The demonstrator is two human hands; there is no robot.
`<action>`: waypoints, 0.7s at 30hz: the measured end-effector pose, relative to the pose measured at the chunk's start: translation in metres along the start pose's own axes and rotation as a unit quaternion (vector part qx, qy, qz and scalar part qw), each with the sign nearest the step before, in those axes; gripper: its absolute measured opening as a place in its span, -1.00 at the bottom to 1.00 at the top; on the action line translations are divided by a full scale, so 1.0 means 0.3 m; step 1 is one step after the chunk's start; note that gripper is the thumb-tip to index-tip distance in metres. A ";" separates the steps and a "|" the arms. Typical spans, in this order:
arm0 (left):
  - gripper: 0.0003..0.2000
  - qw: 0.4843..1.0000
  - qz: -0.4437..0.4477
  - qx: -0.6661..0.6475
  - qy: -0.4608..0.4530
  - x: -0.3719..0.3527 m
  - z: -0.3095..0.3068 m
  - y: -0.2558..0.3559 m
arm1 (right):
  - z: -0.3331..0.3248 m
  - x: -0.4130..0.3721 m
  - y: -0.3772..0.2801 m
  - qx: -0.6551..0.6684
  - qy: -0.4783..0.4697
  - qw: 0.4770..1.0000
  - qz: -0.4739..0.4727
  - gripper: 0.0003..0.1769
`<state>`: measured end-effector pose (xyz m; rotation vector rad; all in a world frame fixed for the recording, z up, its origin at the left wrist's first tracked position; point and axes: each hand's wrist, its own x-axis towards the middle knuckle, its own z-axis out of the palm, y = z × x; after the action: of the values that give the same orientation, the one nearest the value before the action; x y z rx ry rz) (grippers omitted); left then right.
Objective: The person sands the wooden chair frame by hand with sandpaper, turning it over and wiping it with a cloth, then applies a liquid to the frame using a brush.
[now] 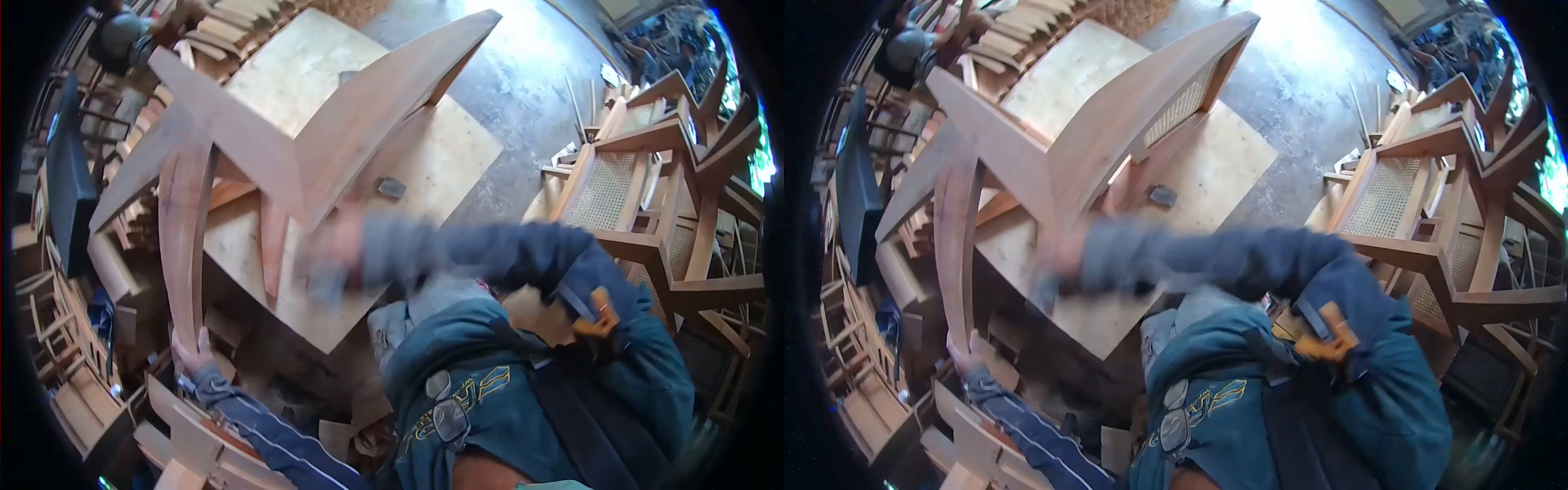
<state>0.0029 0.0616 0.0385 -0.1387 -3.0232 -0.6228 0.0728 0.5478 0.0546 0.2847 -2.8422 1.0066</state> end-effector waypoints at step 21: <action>-0.39 0.994 0.081 -0.017 0.075 0.001 0.007 0.017 | 0.102 0.114 -0.412 0.050 -0.071 0.996 0.003 -0.71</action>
<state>0.0031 0.0672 0.0385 -0.3193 -2.8220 -0.6395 0.0645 0.4295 0.1123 0.3723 -2.9234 1.1780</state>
